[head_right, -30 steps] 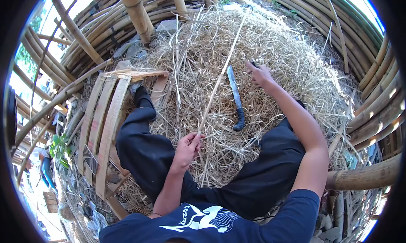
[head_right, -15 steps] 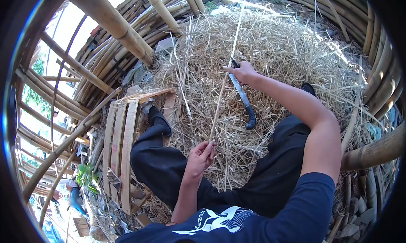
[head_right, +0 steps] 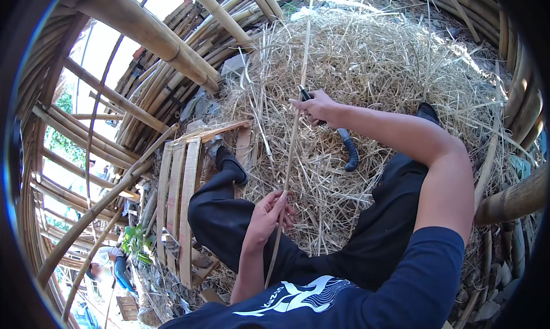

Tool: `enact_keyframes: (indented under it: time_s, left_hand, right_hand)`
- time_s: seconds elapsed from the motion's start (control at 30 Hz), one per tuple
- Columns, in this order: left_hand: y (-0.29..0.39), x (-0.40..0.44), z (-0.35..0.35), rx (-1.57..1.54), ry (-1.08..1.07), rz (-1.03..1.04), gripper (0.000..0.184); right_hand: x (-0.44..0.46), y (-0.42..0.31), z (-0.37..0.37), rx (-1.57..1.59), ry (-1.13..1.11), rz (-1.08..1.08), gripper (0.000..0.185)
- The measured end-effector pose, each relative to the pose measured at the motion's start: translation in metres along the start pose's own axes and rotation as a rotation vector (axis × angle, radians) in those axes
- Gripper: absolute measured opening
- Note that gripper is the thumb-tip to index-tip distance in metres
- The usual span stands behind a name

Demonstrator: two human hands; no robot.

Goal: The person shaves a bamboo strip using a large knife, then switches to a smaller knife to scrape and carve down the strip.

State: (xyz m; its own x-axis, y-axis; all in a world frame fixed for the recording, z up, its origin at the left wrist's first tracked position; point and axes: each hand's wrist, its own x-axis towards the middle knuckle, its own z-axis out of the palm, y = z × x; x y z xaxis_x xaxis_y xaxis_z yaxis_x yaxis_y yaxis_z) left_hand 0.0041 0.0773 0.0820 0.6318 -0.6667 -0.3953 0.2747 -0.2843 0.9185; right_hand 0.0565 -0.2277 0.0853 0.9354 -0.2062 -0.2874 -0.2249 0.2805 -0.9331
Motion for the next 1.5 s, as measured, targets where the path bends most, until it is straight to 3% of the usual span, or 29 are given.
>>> enact_keyframes:
  time_s: [0.3, 0.57, 0.63, 0.73, 0.83, 0.9, 0.97, 1.17, 1.27, 1.43, 1.5]
  left_hand:
    - [0.050, 0.041, -0.004, 0.057, 0.081, 0.216, 0.036]
    - [0.066, 0.059, -0.004, 0.012, 0.042, 0.272, 0.029]
    - [0.062, 0.057, -0.003, 0.009, 0.096, 0.271, 0.028]
    - [0.054, 0.055, -0.009, 0.029, 0.169, 0.285, 0.026]
    - [0.045, 0.051, -0.018, 0.017, 0.186, 0.288, 0.025]
    - [0.030, 0.055, -0.020, 0.146, 0.275, 0.348, 0.024]
    - [0.019, 0.055, -0.014, 0.163, 0.332, 0.390, 0.023]
    - [0.002, 0.052, -0.003, 0.393, 0.494, 0.323, 0.020]
    - [-0.003, 0.056, 0.002, 0.486, 0.593, 0.423, 0.017]
    - [-0.004, 0.056, 0.006, 0.554, 0.647, 0.463, 0.015]
    - [-0.004, 0.057, 0.008, 0.529, 0.658, 0.438, 0.014]
  right_hand:
    - [-0.028, -0.012, 0.044, 0.150, -0.218, -0.042, 0.031]
    - [-0.043, -0.010, 0.057, -0.016, -0.389, -0.021, 0.032]
    - [-0.046, -0.014, 0.056, -0.096, -0.425, -0.029, 0.034]
    - [-0.044, -0.009, 0.053, -0.660, -0.204, -0.412, 0.050]
    - [-0.049, -0.008, 0.049, -0.935, -0.169, -0.483, 0.048]
    - [-0.051, -0.007, 0.048, -0.978, -0.230, -0.397, 0.045]
    - [-0.050, 0.001, 0.040, -1.132, -0.325, -0.490, 0.044]
    - [-0.035, 0.021, 0.011, -1.215, -0.344, -0.437, 0.040]
    - [-0.036, 0.023, 0.008, -1.267, -0.200, -0.388, 0.045]
    - [-0.045, 0.029, 0.011, -1.371, -0.320, -0.281, 0.045]
    - [-0.047, 0.029, 0.017, -1.363, -0.307, -0.356, 0.044]
